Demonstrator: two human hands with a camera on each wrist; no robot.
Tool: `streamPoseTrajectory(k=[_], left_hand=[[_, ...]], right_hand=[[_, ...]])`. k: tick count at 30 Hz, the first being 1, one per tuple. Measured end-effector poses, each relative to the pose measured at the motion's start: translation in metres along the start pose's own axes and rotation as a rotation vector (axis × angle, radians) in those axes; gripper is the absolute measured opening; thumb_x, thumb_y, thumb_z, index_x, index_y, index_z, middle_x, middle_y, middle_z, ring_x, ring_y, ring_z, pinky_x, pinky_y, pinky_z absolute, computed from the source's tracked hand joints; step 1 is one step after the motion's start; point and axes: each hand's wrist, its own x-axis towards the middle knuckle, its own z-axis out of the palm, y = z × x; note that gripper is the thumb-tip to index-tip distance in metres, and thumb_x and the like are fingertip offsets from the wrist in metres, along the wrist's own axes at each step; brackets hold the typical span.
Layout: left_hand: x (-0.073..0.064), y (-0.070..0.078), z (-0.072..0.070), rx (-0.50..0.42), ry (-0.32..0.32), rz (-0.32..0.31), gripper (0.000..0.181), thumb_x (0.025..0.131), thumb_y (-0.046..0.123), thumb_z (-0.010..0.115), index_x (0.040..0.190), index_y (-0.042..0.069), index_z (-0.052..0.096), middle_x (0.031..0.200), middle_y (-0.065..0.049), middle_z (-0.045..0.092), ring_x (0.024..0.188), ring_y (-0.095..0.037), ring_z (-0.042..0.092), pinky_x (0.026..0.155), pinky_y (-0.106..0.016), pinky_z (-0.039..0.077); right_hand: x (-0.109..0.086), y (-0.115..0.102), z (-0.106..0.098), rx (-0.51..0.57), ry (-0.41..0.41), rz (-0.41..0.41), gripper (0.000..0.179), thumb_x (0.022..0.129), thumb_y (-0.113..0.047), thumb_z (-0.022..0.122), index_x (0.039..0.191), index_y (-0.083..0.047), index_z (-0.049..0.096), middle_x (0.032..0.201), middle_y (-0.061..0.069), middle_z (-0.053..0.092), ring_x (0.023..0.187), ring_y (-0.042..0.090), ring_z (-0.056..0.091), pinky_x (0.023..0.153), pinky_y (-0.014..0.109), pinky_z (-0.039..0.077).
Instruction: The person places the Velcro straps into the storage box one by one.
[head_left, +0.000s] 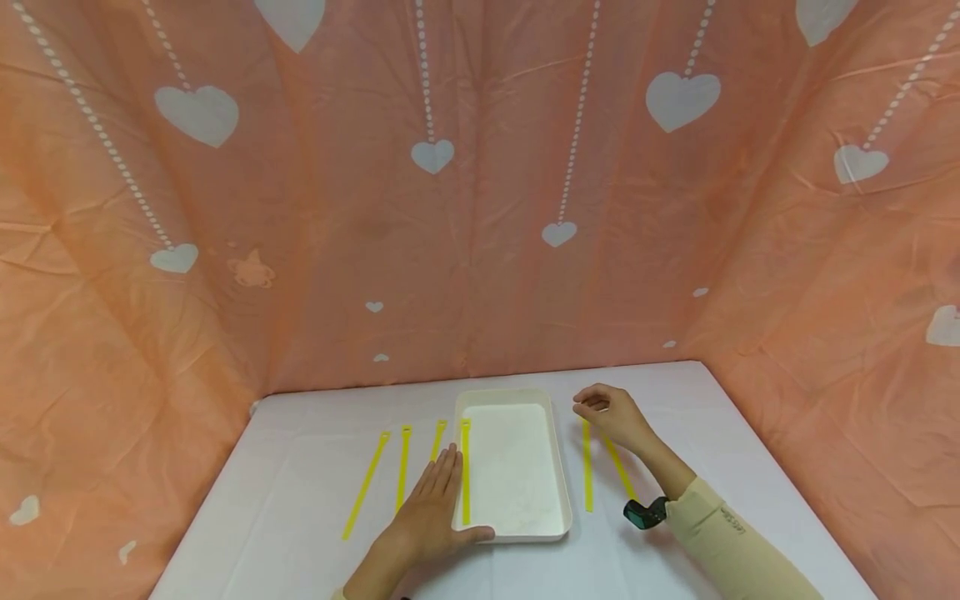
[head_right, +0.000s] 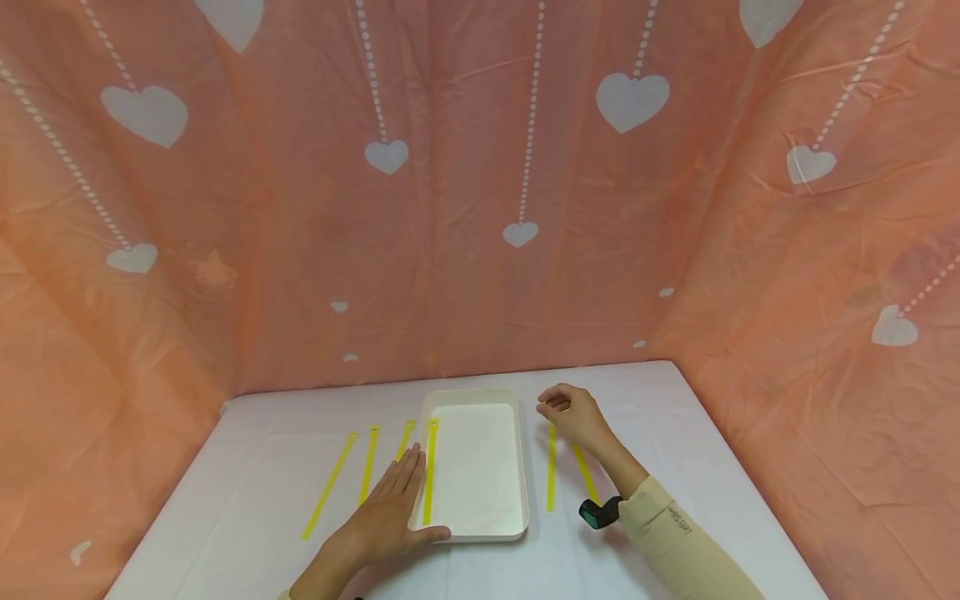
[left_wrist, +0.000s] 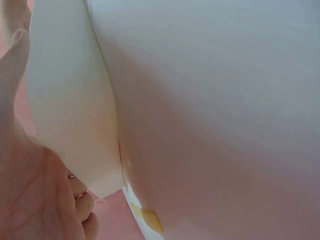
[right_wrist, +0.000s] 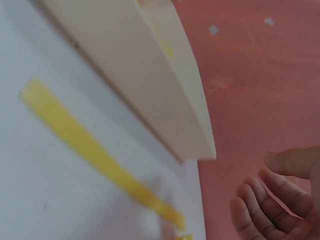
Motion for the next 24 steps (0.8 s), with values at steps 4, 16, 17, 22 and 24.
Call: streamPoseTrajectory(k=[4,16,17,22,24], left_hand=[[0.0,0.004,-0.003,0.019,-0.025,-0.022,0.126,0.09,0.076,0.068,0.168,-0.007,0.015,0.178,-0.024,0.008,0.165,-0.04,0.01,0.135,-0.052,0.012],[0.0,0.006,-0.005,0.048,-0.017,-0.029,0.126,0.09,0.076,0.069,0.167,-0.008,0.017,0.178,-0.024,0.011,0.165,-0.04,0.013,0.134,-0.054,0.017],[0.0,0.006,-0.005,0.047,-0.017,-0.031,0.126,0.09,0.076,0.069,0.167,-0.008,0.017,0.178,-0.024,0.011,0.165,-0.04,0.013,0.134,-0.054,0.017],[0.0,0.006,-0.004,0.042,-0.024,-0.037,0.126,0.09,0.076,0.069,0.168,-0.008,0.016,0.178,-0.024,0.009,0.165,-0.039,0.012,0.134,-0.054,0.016],[0.0,0.006,-0.004,0.044,-0.027,-0.039,0.126,0.09,0.077,0.068,0.168,-0.008,0.016,0.178,-0.024,0.009,0.165,-0.039,0.012,0.134,-0.054,0.016]], right_hand=[[-0.001,0.012,-0.007,0.002,0.018,0.036,0.016,0.101,-0.01,0.076,0.112,0.002,0.075,0.105,0.014,0.076,0.096,0.028,0.071,0.081,0.032,0.06],[-0.001,0.04,-0.017,0.073,-0.002,0.174,0.025,0.102,-0.009,0.073,0.118,0.01,0.069,0.101,0.017,0.075,0.084,0.025,0.073,0.071,0.034,0.062],[-0.001,0.042,-0.018,0.067,-0.005,0.18,0.026,0.102,-0.01,0.073,0.118,0.01,0.069,0.1,0.017,0.074,0.082,0.025,0.073,0.069,0.033,0.061],[-0.001,0.047,-0.018,0.009,-0.008,0.222,0.025,0.101,-0.011,0.074,0.116,0.009,0.069,0.099,0.016,0.073,0.082,0.023,0.069,0.068,0.033,0.057],[-0.001,0.049,-0.018,-0.008,-0.007,0.239,0.025,0.1,-0.011,0.075,0.115,0.008,0.07,0.101,0.017,0.072,0.086,0.024,0.068,0.07,0.033,0.057]])
